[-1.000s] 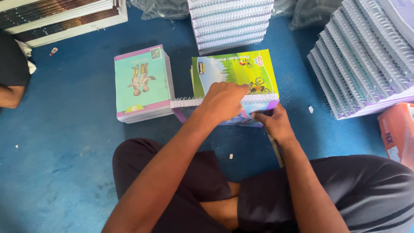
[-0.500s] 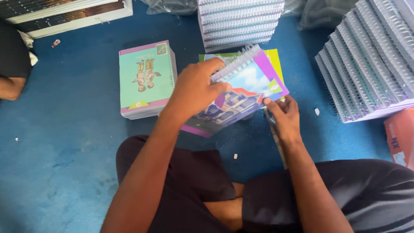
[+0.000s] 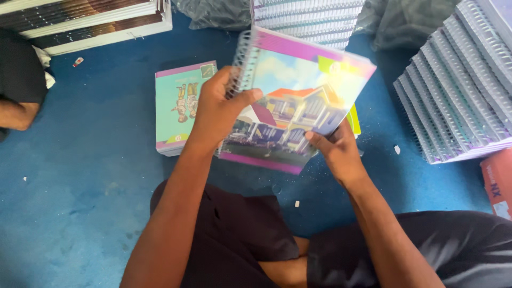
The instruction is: The person sits on the floor and assembles spiral-bound notebooks by hand. They insert plastic spiral coils into the punched holes of the notebook covers and pages, then close the ends of the coils to secure them. Finished notebooks are stacked nearby.
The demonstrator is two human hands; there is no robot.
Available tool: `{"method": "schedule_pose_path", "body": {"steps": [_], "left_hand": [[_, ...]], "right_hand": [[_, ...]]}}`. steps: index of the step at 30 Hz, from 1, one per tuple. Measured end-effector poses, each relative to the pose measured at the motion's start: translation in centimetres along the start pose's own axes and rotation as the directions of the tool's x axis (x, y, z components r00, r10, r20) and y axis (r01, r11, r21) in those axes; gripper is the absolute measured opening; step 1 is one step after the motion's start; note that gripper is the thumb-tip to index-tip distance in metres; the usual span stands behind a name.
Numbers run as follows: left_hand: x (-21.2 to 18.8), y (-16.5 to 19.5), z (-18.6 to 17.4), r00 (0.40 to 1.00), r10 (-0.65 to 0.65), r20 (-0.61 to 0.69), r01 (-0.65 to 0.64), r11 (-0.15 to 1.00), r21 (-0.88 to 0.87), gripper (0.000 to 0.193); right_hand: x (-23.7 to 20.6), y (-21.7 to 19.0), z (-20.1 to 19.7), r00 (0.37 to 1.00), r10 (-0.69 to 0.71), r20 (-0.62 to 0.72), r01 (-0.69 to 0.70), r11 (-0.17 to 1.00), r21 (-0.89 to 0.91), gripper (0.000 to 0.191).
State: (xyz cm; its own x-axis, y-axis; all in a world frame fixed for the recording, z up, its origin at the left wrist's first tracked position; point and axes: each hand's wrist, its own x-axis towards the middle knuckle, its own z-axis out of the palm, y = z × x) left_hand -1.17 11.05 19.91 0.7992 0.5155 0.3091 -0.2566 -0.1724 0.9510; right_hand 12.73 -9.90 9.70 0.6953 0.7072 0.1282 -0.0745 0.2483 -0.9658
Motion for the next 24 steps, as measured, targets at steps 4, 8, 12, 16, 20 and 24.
{"method": "schedule_pose_path", "body": {"steps": [4,8,12,16,20,24], "left_hand": [[0.7,-1.1,-1.3,0.991,0.126,-0.054,-0.130,0.988,-0.088,0.029],[1.8,-2.0,-2.2,0.979,0.185,-0.086,-0.197,0.969,-0.153,0.034],[2.0,-3.6,-2.4,0.971,0.185,-0.151,-0.208,0.966,-0.157,0.037],[1.4,-5.8,-2.2,0.977,0.089,-0.195,-0.118,0.983,-0.144,0.038],[-0.1,-7.2,-2.2,0.976,0.093,-0.198,-0.131,0.973,-0.188,0.042],[-0.4,-7.9,-2.7,0.972,0.102,-0.214,-0.125,0.987,-0.099,0.046]], "right_hand": [[2.1,-1.7,0.9,0.987,-0.161,0.021,0.162,0.981,-0.104,0.068],[5.0,-2.4,1.7,0.940,-0.335,0.058,0.340,0.922,-0.188,0.063],[6.9,-1.9,1.7,0.937,-0.343,0.064,0.348,0.906,-0.241,0.059],[7.0,0.1,1.2,0.978,-0.207,0.039,0.209,0.941,-0.266,0.059],[5.9,2.6,0.9,0.978,-0.203,0.049,0.208,0.925,-0.318,0.053],[5.4,3.7,0.8,0.957,-0.282,0.069,0.289,0.903,-0.317,0.052]]}}
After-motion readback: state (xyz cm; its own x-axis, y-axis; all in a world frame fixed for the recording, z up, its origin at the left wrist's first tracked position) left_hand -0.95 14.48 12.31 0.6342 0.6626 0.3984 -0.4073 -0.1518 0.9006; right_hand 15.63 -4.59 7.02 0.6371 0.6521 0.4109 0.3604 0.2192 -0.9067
